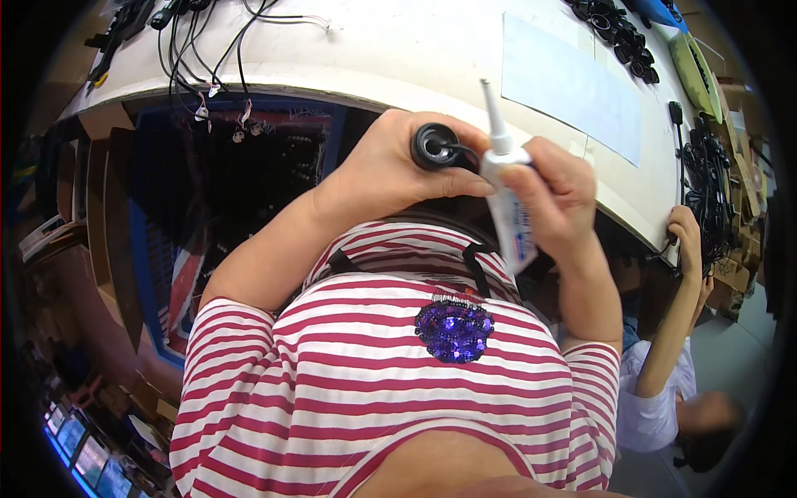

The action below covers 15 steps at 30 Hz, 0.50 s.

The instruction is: The person assembles small electronic components at a workbench. They pick up black cylindrical housings, apply adhesive from a tube to the interior, insert small LED modules, and secure clear plastic lenses on top. The process is repeated for multiple units.

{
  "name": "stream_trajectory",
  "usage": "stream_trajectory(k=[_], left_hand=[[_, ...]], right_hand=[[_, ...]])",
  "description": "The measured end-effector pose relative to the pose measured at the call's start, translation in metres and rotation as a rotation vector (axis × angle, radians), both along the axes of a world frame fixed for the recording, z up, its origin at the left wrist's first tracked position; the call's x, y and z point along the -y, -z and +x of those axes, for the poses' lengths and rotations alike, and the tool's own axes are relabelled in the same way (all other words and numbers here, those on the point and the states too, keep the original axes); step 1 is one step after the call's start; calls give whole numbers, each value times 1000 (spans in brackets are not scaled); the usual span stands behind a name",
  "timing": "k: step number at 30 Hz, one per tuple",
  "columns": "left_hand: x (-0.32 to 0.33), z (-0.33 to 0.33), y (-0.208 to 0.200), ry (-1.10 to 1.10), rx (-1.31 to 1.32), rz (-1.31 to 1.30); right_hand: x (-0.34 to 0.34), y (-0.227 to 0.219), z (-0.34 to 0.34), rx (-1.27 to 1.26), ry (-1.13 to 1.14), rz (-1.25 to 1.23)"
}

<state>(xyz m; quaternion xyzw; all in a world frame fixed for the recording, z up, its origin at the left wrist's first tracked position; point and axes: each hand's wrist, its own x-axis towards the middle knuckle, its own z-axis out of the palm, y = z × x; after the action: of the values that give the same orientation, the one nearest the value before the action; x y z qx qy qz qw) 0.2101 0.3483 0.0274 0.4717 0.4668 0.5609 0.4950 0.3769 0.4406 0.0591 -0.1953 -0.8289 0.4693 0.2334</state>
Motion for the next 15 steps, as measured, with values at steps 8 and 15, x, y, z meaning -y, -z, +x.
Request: stream_trajectory(k=[8, 15], left_hand=[[-1, -5, 13, 127, -377, 214], [4, -3, 17, 197, -398, 214]], right_hand=[[-12, -34, 27, 145, -166, -1098], [-6, -27, 25, 186, -166, -1231]])
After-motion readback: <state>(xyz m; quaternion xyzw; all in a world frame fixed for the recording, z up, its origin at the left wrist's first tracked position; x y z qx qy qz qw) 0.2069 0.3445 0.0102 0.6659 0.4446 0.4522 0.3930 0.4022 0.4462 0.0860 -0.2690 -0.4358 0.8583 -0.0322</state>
